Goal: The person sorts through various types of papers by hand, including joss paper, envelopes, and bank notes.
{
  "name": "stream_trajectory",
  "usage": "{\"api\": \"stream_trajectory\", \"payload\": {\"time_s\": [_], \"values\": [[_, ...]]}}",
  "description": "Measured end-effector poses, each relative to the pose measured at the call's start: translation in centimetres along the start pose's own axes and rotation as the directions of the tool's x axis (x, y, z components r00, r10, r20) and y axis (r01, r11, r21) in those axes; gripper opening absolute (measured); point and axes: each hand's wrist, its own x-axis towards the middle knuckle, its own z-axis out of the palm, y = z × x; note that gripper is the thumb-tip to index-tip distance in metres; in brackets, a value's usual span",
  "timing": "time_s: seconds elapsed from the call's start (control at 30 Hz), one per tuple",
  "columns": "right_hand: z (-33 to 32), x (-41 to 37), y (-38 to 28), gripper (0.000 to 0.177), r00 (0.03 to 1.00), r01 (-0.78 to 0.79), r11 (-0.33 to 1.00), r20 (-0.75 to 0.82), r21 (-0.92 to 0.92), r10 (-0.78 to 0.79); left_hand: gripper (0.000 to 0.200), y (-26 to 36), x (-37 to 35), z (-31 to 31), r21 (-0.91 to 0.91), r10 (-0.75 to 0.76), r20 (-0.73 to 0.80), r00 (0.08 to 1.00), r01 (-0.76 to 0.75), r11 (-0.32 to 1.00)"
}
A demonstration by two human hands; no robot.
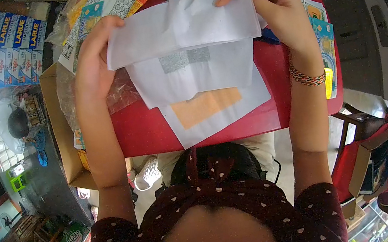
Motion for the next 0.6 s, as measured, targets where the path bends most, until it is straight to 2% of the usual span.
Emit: {"api": "stream_trajectory", "payload": {"time_s": [0.07, 0.13, 0.2, 0.23, 0.3, 0.33, 0.4, 0.47, 0.6], "values": [[0.0, -0.1, -0.1, 0.031, 1.0, 0.022, 1.0, 0.018, -0.009, -0.022, 0.021, -0.4, -0.1, 0.1, 0.28, 0.1, 0.002, 0.995, -0.097, 0.955], [-0.2, -0.1, -0.4, 0.029, 0.998, 0.042, 0.999, 0.036, -0.018, -0.041, 0.023, -0.4, 0.0, -0.1, 0.251, 0.078, 0.003, 0.997, -0.076, 0.965], [-0.2, 0.1, -1.1, 0.026, 0.996, -0.034, 0.988, 0.091, 0.151, 0.02, 0.027, -0.4, 0.0, -0.2, 0.224, 0.056, 0.004, 0.998, -0.056, 0.973], [0.1, 0.1, -1.5, 0.026, 0.996, -0.034, 0.988, 0.09, 0.152, 0.02, 0.027, -0.4, 0.0, -0.2, 0.244, 0.072, 0.004, 0.997, -0.071, 0.967], [0.8, 0.1, -2.5, 0.018, 0.971, -0.23, 0.878, 0.046, 0.42, 0.233, 0.026, -0.4, 0.0, -0.1, 0.264, 0.087, 0.006, 0.996, -0.085, 0.961], [0.9, 0.1, -2.0, 0.018, 0.972, -0.229, 0.878, 0.045, 0.42, 0.232, 0.027, -0.3, -0.1, 0.2, 0.253, 0.096, 0.009, 0.995, -0.095, 0.963], [1.3, 0.2, -0.7, 0.021, 0.967, -0.252, 0.957, 0.014, 0.141, 0.253, 0.029, -0.2, -0.1, 0.3, 0.241, 0.104, 0.012, 0.994, -0.104, 0.965], [1.0, 0.2, -0.5, 0.022, 0.965, -0.262, 0.957, 0.018, 0.128, 0.262, 0.033, -0.2, -0.1, 0.2, 0.277, 0.16, -0.005, 0.987, -0.152, 0.949], [0.7, 0.3, -0.2, 0.023, 0.963, -0.266, 0.958, 0.06, 0.11, 0.261, 0.037, 0.0, 0.0, -0.2, 0.273, 0.147, 0.003, 0.989, -0.143, 0.951]]}}
